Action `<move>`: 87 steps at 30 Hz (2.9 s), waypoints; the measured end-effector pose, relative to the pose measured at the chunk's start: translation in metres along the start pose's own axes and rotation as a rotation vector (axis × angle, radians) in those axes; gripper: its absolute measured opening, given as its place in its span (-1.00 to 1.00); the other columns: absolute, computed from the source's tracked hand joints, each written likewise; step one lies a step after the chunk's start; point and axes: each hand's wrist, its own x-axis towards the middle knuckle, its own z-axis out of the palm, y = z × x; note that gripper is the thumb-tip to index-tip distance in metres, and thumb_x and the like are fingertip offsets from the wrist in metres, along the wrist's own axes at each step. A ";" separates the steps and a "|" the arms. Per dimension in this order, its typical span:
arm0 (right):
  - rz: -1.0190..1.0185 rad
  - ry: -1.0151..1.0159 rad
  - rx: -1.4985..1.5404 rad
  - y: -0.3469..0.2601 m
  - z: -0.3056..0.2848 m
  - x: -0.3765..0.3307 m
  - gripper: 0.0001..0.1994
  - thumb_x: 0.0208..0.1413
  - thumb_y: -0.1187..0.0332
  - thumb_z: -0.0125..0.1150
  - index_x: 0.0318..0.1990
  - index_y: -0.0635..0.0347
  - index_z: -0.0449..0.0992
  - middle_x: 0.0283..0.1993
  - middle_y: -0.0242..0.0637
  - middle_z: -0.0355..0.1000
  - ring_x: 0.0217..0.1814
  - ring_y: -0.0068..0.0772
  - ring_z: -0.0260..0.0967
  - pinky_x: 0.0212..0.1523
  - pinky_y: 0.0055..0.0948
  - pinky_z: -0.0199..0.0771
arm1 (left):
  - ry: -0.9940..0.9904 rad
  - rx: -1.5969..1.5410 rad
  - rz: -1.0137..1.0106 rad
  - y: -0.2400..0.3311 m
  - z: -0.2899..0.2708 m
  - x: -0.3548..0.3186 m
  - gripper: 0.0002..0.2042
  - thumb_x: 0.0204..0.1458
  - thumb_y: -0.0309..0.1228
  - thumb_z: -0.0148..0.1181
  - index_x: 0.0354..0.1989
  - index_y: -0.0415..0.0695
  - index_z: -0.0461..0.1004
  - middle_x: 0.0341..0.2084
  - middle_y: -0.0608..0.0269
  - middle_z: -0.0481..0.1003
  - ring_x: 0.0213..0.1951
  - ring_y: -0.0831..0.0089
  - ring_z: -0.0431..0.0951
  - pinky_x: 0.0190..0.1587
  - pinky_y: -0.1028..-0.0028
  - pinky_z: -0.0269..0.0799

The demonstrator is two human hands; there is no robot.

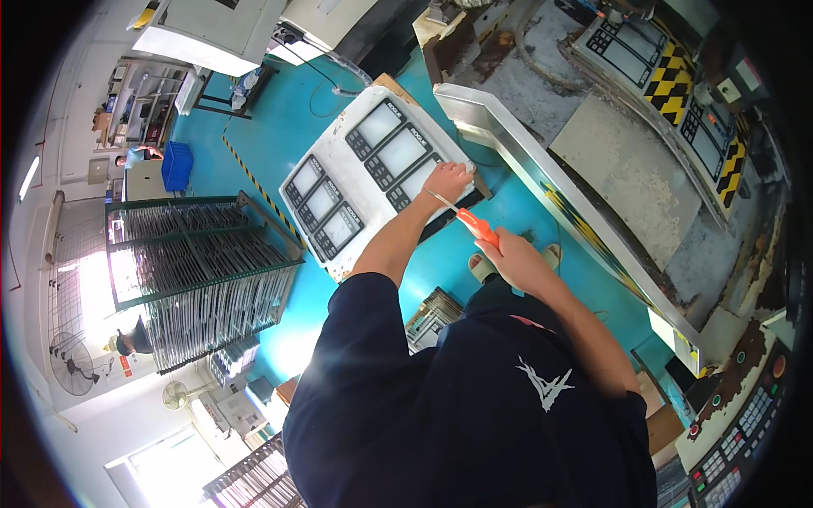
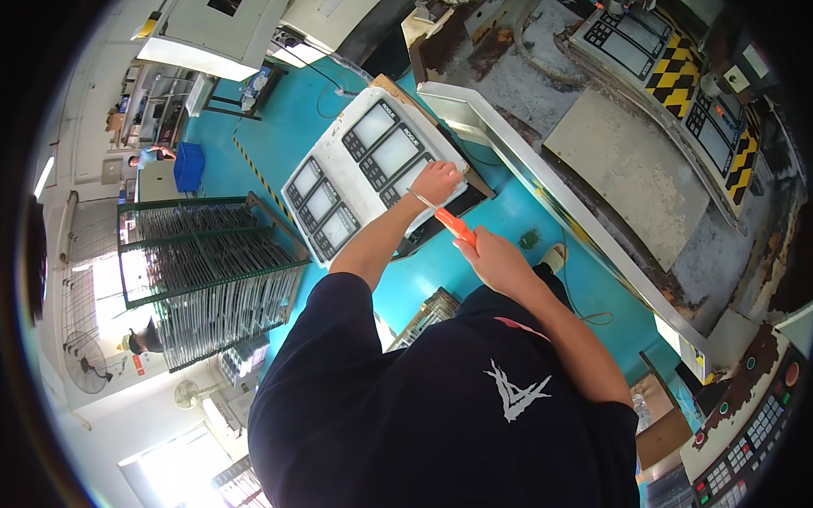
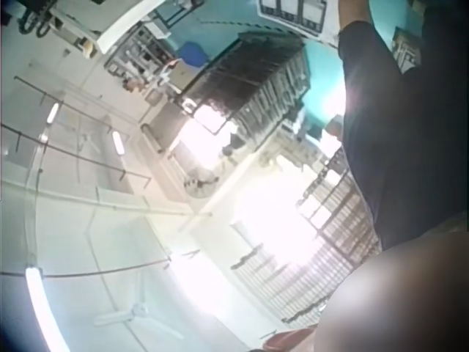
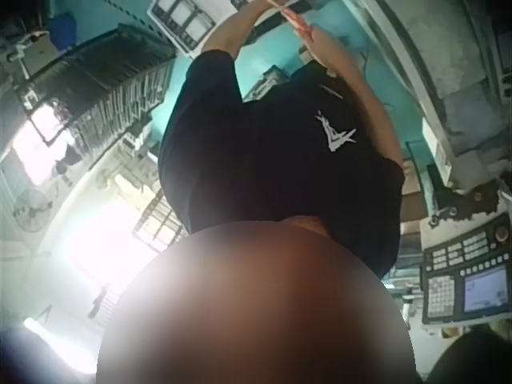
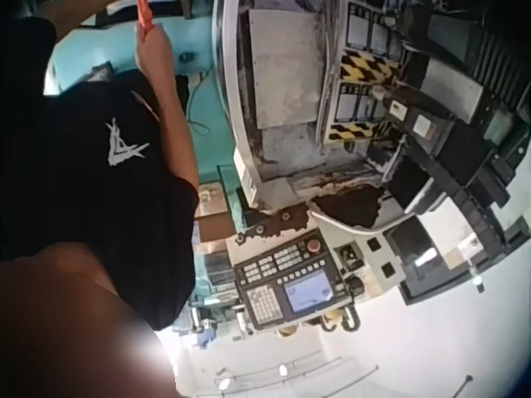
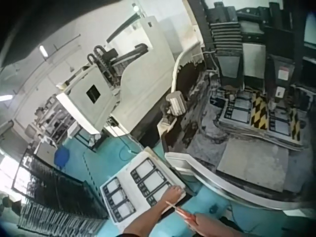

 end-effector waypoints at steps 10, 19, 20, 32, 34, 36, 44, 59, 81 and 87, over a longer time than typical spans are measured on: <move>0.218 0.059 0.296 0.026 -0.034 -0.080 -0.61 0.35 0.08 0.07 -0.23 0.32 0.41 -0.50 -0.31 0.37 -0.59 -0.49 0.30 -0.55 -0.36 0.34 | -0.018 0.019 0.049 -0.009 0.005 -0.005 -0.84 0.03 -0.35 0.20 -0.21 0.00 0.47 -0.18 0.24 0.45 0.00 0.19 0.48 0.07 0.17 0.37; 0.352 0.009 0.406 0.032 -0.030 -0.125 -0.64 0.35 0.09 0.08 -0.24 0.28 0.46 -0.48 -0.40 0.43 -0.59 -0.57 0.27 -0.58 -0.47 0.30 | -0.075 0.040 0.031 -0.006 -0.001 0.002 -0.77 -0.01 -0.33 0.32 -0.16 0.01 0.48 -0.16 0.25 0.46 0.01 0.19 0.48 0.09 0.18 0.36; 0.350 0.007 0.407 0.030 -0.031 -0.129 -0.64 0.35 0.09 0.08 -0.24 0.28 0.46 -0.48 -0.40 0.43 -0.59 -0.57 0.27 -0.58 -0.47 0.30 | -0.076 0.042 0.029 -0.006 0.000 0.003 -0.77 -0.01 -0.33 0.32 -0.16 0.01 0.48 -0.16 0.25 0.46 0.01 0.19 0.48 0.09 0.18 0.36; 0.270 -0.154 0.660 0.054 -0.047 -0.169 -0.65 0.38 0.11 0.02 -0.26 0.24 0.51 -0.31 -0.38 0.54 -0.44 -0.64 0.40 -0.60 -0.58 0.35 | -0.161 0.126 -0.043 0.003 0.002 0.014 -0.71 -0.07 -0.40 0.20 -0.11 0.05 0.52 -0.09 0.15 0.45 0.02 0.13 0.47 0.07 0.08 0.35; 0.267 -0.153 0.638 0.053 -0.052 -0.174 -0.63 0.39 0.10 -0.02 -0.26 0.23 0.51 -0.26 -0.38 0.55 -0.40 -0.64 0.42 -0.60 -0.60 0.36 | -0.182 0.122 -0.025 0.003 0.000 0.017 -0.72 -0.08 -0.39 0.20 -0.12 0.05 0.53 -0.09 0.15 0.45 0.02 0.13 0.48 0.08 0.08 0.35; 0.274 -0.157 0.606 0.046 -0.052 -0.175 -0.64 0.39 0.10 -0.01 -0.26 0.23 0.50 -0.26 -0.39 0.55 -0.41 -0.64 0.42 -0.59 -0.59 0.36 | -0.201 0.100 -0.027 0.004 -0.002 0.020 -0.74 -0.10 -0.37 0.21 -0.17 0.04 0.55 -0.09 0.15 0.45 0.02 0.14 0.47 0.10 0.06 0.34; 0.289 -0.102 0.535 0.053 -0.039 -0.176 -0.67 0.38 0.13 0.01 -0.22 0.23 0.53 -0.26 -0.43 0.53 -0.47 -0.65 0.34 -0.56 -0.58 0.36 | -0.206 0.052 0.005 -0.009 0.000 0.018 -0.73 -0.10 -0.37 0.21 -0.15 -0.01 0.52 -0.13 0.17 0.46 0.06 0.11 0.46 0.14 0.04 0.28; 0.167 -0.055 0.495 0.061 -0.022 -0.157 -0.61 0.32 0.06 0.12 -0.20 0.30 0.53 -0.37 -0.26 0.50 -0.33 -0.39 0.42 -0.18 -0.39 0.38 | -0.058 -0.061 0.046 -0.006 -0.008 0.008 -0.82 0.00 -0.42 0.19 -0.18 -0.01 0.49 -0.16 0.27 0.47 0.06 0.20 0.45 0.16 0.14 0.27; 0.317 -0.005 0.497 0.052 -0.009 -0.149 -0.58 0.30 0.01 0.13 -0.19 0.29 0.57 -0.39 -0.34 0.51 -0.48 -0.51 0.39 -0.48 -0.44 0.37 | -0.061 -0.029 0.034 -0.005 0.000 -0.007 -0.79 0.08 -0.35 0.23 -0.10 -0.01 0.48 -0.09 0.32 0.48 0.09 0.28 0.43 0.07 0.22 0.40; 0.358 -0.023 0.525 0.039 -0.012 -0.149 -0.59 0.32 0.03 0.12 -0.16 0.28 0.57 -0.35 -0.35 0.54 -0.40 -0.55 0.43 -0.49 -0.46 0.39 | -0.142 0.077 0.024 -0.002 0.001 0.013 -0.73 -0.05 -0.39 0.23 -0.13 0.01 0.47 -0.11 0.27 0.49 0.01 0.21 0.47 -0.02 0.14 0.44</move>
